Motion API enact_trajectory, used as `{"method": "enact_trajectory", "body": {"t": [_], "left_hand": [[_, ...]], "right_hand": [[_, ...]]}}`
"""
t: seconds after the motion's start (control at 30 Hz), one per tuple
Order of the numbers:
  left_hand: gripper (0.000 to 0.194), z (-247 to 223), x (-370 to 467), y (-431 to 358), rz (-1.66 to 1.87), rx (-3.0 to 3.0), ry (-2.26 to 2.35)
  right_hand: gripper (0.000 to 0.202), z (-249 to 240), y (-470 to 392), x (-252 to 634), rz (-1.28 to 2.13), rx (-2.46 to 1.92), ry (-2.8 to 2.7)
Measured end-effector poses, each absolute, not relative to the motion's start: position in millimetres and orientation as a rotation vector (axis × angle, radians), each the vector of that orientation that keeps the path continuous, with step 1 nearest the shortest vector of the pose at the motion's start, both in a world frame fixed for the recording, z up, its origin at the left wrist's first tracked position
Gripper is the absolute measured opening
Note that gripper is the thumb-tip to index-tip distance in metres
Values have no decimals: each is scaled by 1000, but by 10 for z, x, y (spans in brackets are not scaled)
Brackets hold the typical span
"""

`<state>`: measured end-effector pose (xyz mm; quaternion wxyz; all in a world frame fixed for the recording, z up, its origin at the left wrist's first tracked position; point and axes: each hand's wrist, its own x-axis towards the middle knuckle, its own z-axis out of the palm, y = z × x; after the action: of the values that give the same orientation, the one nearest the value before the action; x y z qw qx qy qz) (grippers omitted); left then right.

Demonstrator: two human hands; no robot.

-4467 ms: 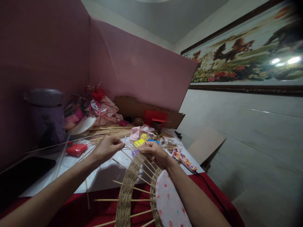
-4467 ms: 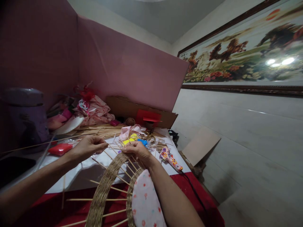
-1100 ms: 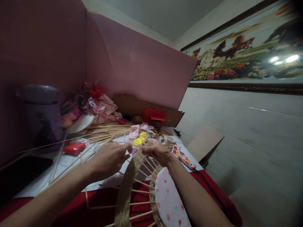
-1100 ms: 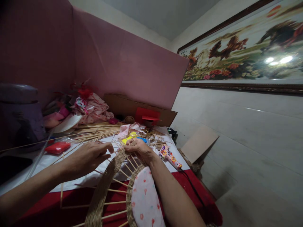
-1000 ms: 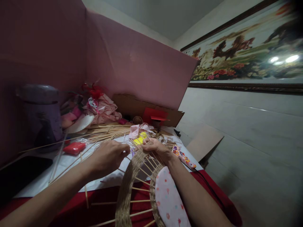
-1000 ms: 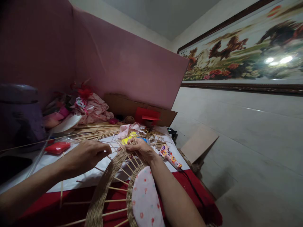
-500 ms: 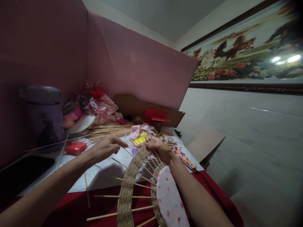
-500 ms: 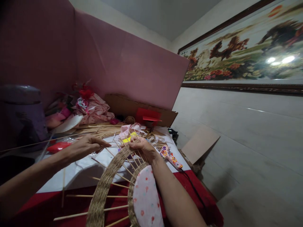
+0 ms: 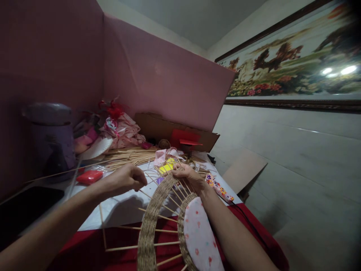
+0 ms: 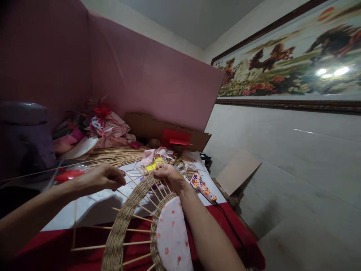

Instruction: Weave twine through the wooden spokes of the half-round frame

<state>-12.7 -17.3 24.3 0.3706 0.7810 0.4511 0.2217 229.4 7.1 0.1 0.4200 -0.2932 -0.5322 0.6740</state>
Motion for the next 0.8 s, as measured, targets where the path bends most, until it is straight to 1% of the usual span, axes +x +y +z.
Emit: {"method": "enact_trajectory", "body": {"t": [0.13, 0.23, 0.47, 0.8], "left_hand": [[19, 281, -60, -299, 621, 2427, 1198], [21, 327, -3, -405, 645, 2573, 1265], [22, 303, 39, -440, 614, 2697, 1152], [23, 324, 13, -437, 571, 2686, 1173]], "right_hand": [[37, -8, 96, 2307, 1673, -824, -1320], [38, -25, 119, 2319, 1675, -824, -1326], [34, -43, 130, 2319, 1686, -807, -1329], [35, -21, 92, 2297, 1701, -844, -1304]]}}
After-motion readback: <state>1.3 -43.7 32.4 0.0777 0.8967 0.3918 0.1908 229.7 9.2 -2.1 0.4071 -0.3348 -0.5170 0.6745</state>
